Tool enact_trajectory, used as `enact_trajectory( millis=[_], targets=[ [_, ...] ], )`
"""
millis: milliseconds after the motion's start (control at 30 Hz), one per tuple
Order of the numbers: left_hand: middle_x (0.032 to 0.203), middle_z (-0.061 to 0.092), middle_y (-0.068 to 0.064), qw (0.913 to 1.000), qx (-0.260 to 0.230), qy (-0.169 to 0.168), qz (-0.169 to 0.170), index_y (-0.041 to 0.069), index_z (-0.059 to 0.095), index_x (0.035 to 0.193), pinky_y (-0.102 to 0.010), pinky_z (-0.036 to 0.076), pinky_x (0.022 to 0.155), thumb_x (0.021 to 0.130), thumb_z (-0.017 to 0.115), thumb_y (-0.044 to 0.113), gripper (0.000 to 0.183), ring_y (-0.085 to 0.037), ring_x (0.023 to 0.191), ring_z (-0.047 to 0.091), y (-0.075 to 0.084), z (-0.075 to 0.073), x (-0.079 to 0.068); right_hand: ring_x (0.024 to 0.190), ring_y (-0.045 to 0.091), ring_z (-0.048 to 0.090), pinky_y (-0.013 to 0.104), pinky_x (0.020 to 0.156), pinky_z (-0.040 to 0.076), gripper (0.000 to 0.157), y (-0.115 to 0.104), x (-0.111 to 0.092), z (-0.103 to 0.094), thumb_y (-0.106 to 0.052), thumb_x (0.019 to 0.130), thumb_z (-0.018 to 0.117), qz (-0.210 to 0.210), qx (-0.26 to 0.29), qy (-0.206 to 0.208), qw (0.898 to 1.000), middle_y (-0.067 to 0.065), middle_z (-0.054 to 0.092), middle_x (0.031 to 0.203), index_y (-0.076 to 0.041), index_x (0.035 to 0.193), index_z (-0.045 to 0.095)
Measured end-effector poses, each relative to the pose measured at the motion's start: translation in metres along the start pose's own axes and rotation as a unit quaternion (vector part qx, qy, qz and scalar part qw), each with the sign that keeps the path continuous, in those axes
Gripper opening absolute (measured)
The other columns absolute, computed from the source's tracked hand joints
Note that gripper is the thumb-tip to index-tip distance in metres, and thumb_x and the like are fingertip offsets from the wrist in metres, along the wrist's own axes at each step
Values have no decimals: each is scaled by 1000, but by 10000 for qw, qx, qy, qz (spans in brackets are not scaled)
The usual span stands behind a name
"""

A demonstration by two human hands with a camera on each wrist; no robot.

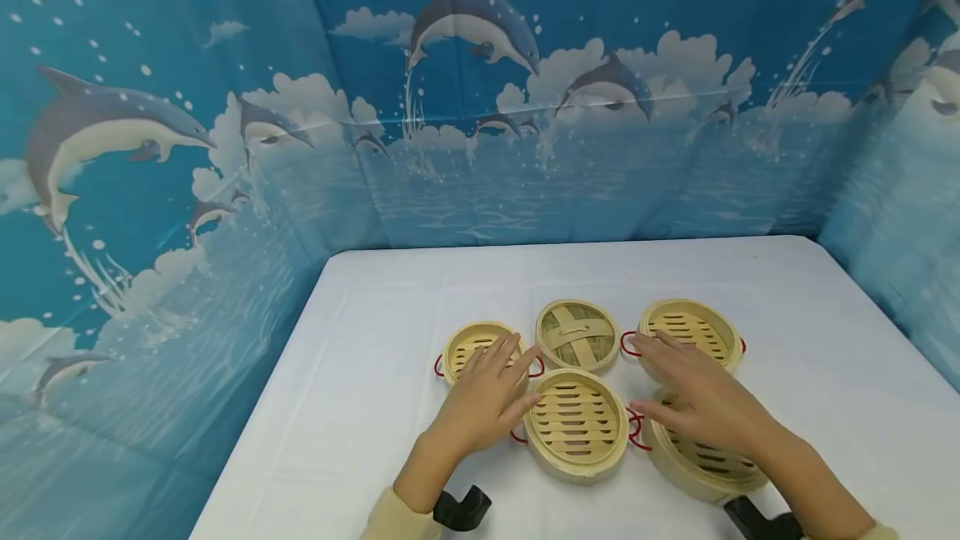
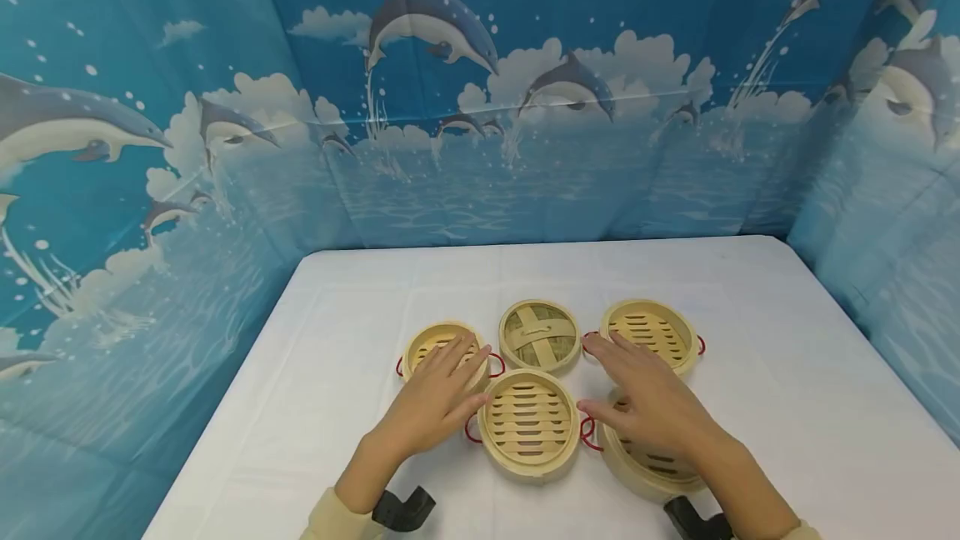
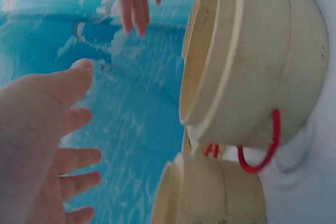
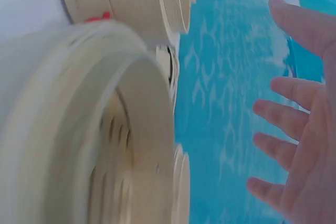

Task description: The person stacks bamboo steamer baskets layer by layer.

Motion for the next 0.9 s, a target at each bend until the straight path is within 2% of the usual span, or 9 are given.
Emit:
enact_trajectory(
  millis=[167,300,433,500,567,600,733,800,900],
  targets=[
    [133,30,-5,9955,-388,797,-347,15,28,132,-41,25,96,88,37,40,52,-18,121,24,-21,1,-14,114,37,29,57,83,28,71,27,-22,-7,-49,72,57,1075,619,22,9923,14,33,129,-21,131,29],
    [129,36,-10,9852,-659,1354,-815,4,33,129,-44,28,93,87,43,32,52,-22,118,30,-45,5,-24,108,45,31,61,77,28,69,51,-41,-11,-47,76,53,1809,784,94,9803,23,36,124,-11,130,31],
    [129,33,-16,9693,-1061,1593,-1541,-2,30,128,-43,25,95,88,43,28,52,-27,119,28,-73,14,-33,100,48,36,59,69,35,69,74,-59,-12,-48,79,48,2424,771,185,9669,29,39,118,-2,128,31],
    [132,28,-17,9546,-1560,1541,-2015,-3,26,130,-43,23,96,88,42,27,53,-28,120,24,-87,21,-38,96,47,39,55,64,38,74,86,-68,-10,-52,80,44,2821,760,75,9564,30,41,114,4,127,30],
    [133,23,-18,9277,-2293,1486,-2543,-4,22,131,-44,20,97,89,40,30,56,-30,121,20,-100,30,-42,93,46,41,52,61,41,78,98,-76,-7,-54,80,41,3174,783,-114,9450,32,42,110,9,124,29],
    [134,20,-18,9092,-2709,1450,-2810,-3,21,131,-43,19,98,89,39,32,58,-30,122,19,-106,36,-44,91,46,42,50,61,42,80,104,-80,-5,-56,80,40,3355,803,-211,9384,33,43,107,11,122,30],
    [135,18,-19,8191,-4290,1533,-3485,-4,18,131,-40,19,98,86,42,39,67,-29,122,18,-121,54,-52,96,47,39,51,64,40,82,121,-93,5,-56,81,36,3659,1157,-708,9207,34,43,108,15,120,29],
    [135,19,-18,7813,-4827,1575,-3630,-5,16,131,-35,22,98,84,45,40,71,-27,122,19,-124,62,-53,99,48,36,52,67,40,83,127,-98,12,-57,81,35,3745,1490,-888,9109,34,40,111,15,121,28],
    [134,22,-18,7436,-5298,1685,-3715,-6,16,131,-32,25,96,83,49,37,72,-26,121,23,-127,70,-54,101,44,36,46,64,43,84,135,-104,23,-59,79,36,3929,1906,-1001,8940,32,38,116,12,123,29]
  ],
)
Point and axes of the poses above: each hand's wrist, its own x-axis towards the middle knuckle, its own z-axis out of the palm, y = z × x, the point moved 6 cm from there along x, towards the middle knuckle
